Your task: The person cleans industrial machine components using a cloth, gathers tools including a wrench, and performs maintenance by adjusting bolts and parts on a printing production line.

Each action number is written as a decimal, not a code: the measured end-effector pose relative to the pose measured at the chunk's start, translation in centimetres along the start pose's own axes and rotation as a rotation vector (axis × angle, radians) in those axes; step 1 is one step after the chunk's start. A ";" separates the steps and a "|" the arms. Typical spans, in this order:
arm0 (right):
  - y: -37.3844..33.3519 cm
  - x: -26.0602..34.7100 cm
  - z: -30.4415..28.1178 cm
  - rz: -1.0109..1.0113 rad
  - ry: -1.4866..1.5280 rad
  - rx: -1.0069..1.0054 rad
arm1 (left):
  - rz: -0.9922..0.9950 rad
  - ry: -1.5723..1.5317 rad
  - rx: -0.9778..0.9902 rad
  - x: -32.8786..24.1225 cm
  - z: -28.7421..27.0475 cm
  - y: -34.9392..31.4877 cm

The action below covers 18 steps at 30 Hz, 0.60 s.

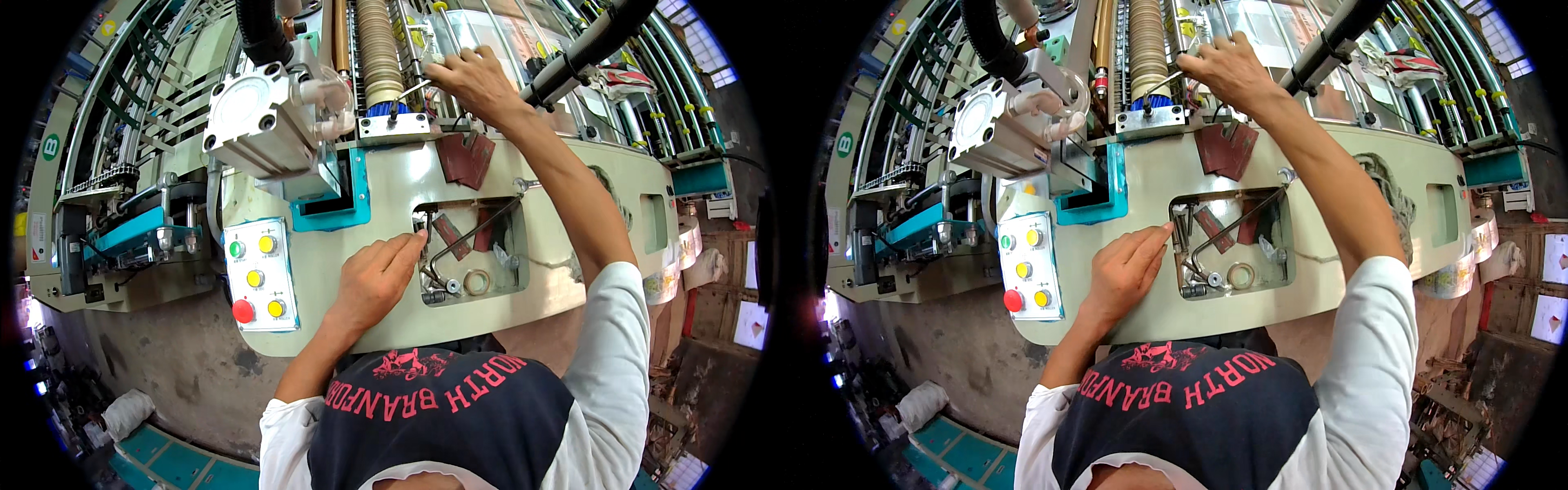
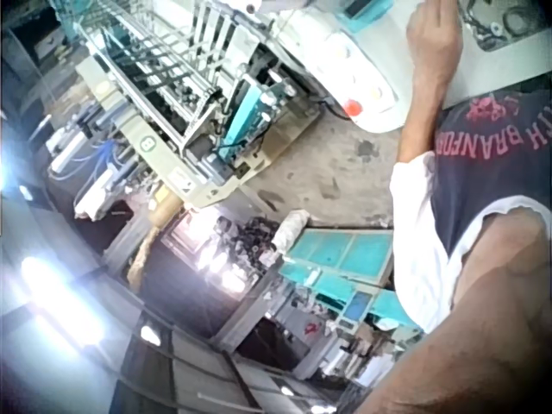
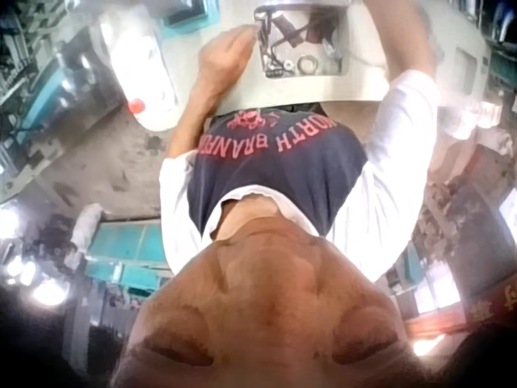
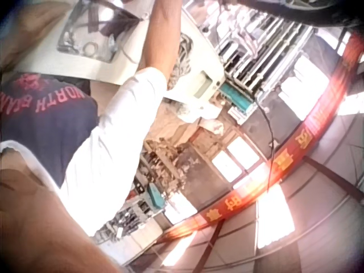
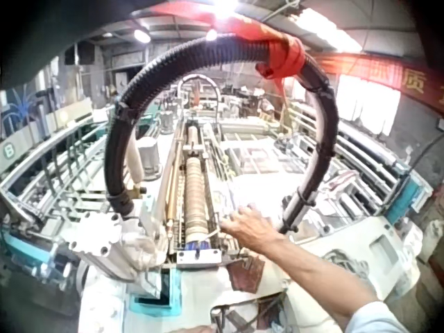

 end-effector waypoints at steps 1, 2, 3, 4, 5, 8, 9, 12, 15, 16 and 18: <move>1.6 0.4 0.6 0.037 -0.021 0.145 | -0.001 0.005 0.002 0.1 0.0 0.2; 3.0 0.6 1.2 0.033 -0.044 0.119 | -0.007 0.006 0.002 0.2 0.0 0.5; 4.1 1.0 2.0 0.049 -0.038 0.067 | -0.009 0.006 0.004 0.2 0.0 0.7; 5.1 1.6 2.4 0.062 -0.035 0.016 | -0.007 0.009 0.004 0.3 0.1 1.0; 6.0 2.2 2.9 0.066 -0.036 0.014 | -0.007 0.005 0.001 0.3 0.2 1.2; 7.6 3.4 3.4 0.083 0.117 0.018 | -0.019 -0.008 0.009 0.4 0.7 1.3; 7.8 3.7 3.2 0.004 0.164 -0.008 | -0.023 -0.022 0.016 0.4 0.8 1.3; 8.1 2.5 3.0 -0.104 0.196 -0.013 | -0.037 -0.001 0.048 0.3 0.9 1.6; 7.7 -1.1 2.2 0.158 0.344 -0.151 | -0.036 0.012 0.087 0.3 1.0 1.7; 7.5 -1.6 0.3 0.137 0.269 -0.468 | -0.034 0.013 0.091 0.4 1.0 1.6; 6.3 -1.7 0.0 0.344 0.495 0.231 | -0.085 0.012 0.036 1.1 0.4 0.9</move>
Point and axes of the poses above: each hand's wrist, its own y-axis towards the middle knuckle, its own z-axis out of the palm, x = y × z, the point moved 5 cm from there along y, towards the middle knuckle, and after that the axes turned 5 degrees about -y, right-handed, at the moved point
